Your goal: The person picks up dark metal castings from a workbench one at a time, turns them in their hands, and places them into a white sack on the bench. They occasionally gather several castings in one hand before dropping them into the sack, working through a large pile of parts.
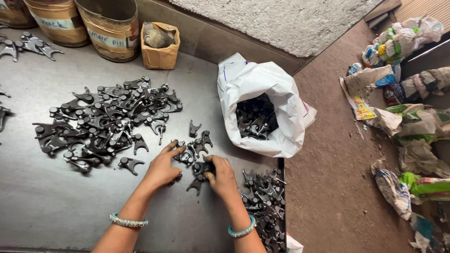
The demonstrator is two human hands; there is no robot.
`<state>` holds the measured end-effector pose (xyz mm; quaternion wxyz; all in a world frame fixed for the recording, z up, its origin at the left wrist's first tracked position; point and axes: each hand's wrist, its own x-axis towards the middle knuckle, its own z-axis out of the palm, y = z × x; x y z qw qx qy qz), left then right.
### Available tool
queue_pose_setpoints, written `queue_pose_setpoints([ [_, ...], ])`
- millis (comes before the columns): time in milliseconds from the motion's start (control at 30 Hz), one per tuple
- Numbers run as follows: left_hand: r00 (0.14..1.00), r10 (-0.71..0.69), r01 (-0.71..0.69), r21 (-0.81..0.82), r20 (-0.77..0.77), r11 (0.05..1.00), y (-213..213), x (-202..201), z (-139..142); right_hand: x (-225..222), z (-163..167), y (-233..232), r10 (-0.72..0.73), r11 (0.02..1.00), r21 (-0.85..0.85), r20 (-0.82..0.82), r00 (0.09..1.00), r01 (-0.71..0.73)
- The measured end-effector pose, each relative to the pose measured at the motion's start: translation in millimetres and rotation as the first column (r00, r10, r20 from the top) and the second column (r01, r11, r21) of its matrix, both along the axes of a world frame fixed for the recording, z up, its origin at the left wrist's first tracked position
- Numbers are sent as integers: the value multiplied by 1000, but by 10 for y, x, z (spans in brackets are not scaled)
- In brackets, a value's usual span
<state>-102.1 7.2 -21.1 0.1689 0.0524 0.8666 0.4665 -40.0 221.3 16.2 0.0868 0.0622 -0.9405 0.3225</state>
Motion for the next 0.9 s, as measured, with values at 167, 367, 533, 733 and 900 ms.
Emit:
queue_pose_setpoints([
  [167, 1000, -16, 17, 38, -18, 999, 138, 218, -50, 266, -32, 99, -236, 951, -188, 63, 970, 244],
  [367, 1000, 2, 1, 117, -29, 993, 209, 449, -81, 336, 107, 134, -162, 975, -162, -32, 986, 155],
  [533, 1000, -5, 5, 106, 4, 994, 197, 455, -121, 243, -82, 50, -106, 994, 25, -12, 994, 107],
  [733, 992, 65, -35, 263, -107, 964, 127, 497, -263, 206, -382, 301, -35, 413, -886, 216, 976, 211],
  [900, 921, 321, -385, 645, 220, 661, 250, 709, -343, 290, -311, 403, 31, 155, -869, 479, 877, 470],
])
